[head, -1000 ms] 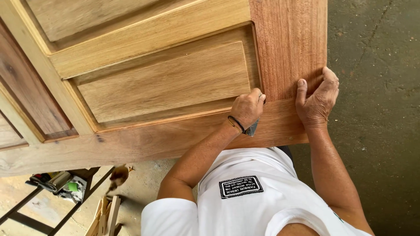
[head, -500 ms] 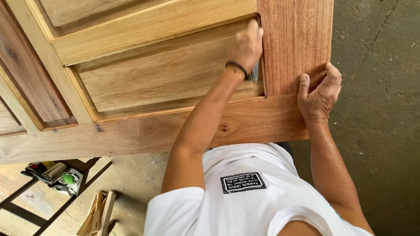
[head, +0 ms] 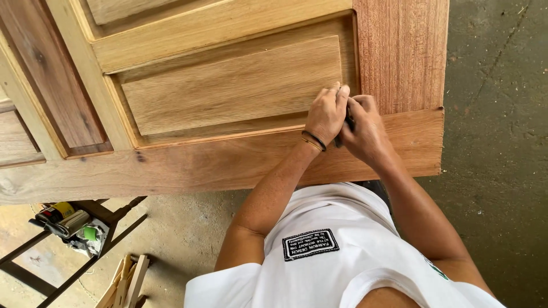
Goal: Sanding the surface and edges of a wooden door using sandpaper
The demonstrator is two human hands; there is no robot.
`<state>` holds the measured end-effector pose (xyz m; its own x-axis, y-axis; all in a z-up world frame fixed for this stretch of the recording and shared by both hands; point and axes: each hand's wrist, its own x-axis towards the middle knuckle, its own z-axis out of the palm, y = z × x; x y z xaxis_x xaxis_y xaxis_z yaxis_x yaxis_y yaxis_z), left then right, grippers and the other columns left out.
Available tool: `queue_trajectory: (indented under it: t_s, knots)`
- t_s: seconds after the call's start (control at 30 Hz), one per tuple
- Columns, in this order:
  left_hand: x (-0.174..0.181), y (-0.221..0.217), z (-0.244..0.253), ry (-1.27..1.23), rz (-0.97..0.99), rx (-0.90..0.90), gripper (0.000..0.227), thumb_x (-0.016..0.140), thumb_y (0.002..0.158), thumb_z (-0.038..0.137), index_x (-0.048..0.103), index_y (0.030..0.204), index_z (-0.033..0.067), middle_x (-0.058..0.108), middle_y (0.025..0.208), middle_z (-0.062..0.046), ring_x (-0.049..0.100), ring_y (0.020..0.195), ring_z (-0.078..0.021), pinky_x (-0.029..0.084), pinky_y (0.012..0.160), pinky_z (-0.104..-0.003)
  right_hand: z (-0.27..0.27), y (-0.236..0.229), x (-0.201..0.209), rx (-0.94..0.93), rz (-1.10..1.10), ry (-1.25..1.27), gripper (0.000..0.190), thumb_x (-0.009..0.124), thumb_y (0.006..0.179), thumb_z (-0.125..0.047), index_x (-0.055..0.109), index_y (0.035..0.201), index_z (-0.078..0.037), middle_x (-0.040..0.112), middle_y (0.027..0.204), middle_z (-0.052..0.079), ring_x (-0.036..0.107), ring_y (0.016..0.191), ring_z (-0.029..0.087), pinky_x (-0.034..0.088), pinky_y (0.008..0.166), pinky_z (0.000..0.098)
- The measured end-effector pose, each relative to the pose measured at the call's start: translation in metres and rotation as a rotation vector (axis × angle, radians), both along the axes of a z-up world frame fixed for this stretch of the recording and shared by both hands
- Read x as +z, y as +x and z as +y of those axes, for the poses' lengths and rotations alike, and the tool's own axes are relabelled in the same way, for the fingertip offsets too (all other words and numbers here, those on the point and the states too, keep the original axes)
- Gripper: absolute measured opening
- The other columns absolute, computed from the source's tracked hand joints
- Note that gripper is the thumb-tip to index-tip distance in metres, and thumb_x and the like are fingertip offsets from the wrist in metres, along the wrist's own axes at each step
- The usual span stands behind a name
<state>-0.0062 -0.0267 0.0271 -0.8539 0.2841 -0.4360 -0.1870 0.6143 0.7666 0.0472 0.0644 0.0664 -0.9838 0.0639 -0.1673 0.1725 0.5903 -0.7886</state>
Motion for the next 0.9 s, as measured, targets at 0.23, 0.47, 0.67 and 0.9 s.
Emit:
queue_trajectory:
  t_s: [0.23,0.47,0.67,0.9]
  knots:
    - [0.024,-0.006,-0.027,0.256,-0.228,-0.093,0.063,0.027,0.086,0.056,0.043,0.121,0.0063,0.047,0.117,-0.021,0.037,0.118,-0.0308,0.027,0.101,-0.04,0.011,-0.005,-0.068,-0.011,-0.011,0.255,0.012,0.054,0.083,-0.017,0.05,0.081,-0.005,0.046,0.074,0.011,0.054,0.071,0.032,0.044,0.059,0.0429]
    - [-0.044,-0.022,-0.111,-0.047,0.509,0.046,0.034,0.045,0.087,0.035,0.055,0.107,0.0098,0.055,0.089,-0.009,0.052,0.094,-0.0243,0.035,0.088,-0.034,0.005,-0.018,-0.073,-0.149,-0.1,0.415,0.013,0.054,0.081,-0.019,0.053,0.08,-0.007,0.052,0.075,0.01,0.057,0.07,0.034,0.047,0.058,0.0434]
    - [-0.032,-0.051,-0.193,-0.461,0.701,0.137,0.029,0.047,0.086,0.031,0.048,0.111,0.0175,0.037,0.103,-0.005,0.033,0.107,-0.0253,0.021,0.095,-0.044,0.003,-0.046,-0.099,-0.179,0.045,0.456,0.005,0.055,0.081,-0.011,0.053,0.079,-0.006,0.049,0.073,0.009,0.056,0.071,0.031,0.045,0.058,0.0407]
    - [-0.026,-0.052,-0.191,-0.547,0.842,0.175,0.029,0.044,0.084,0.034,0.05,0.108,0.0184,0.04,0.102,-0.006,0.037,0.105,-0.024,0.022,0.097,-0.05,0.001,-0.084,-0.079,-0.184,0.137,0.361,0.012,0.048,0.088,0.0,0.05,0.076,0.002,0.046,0.076,0.011,0.041,0.065,0.019,0.038,0.057,0.0306]
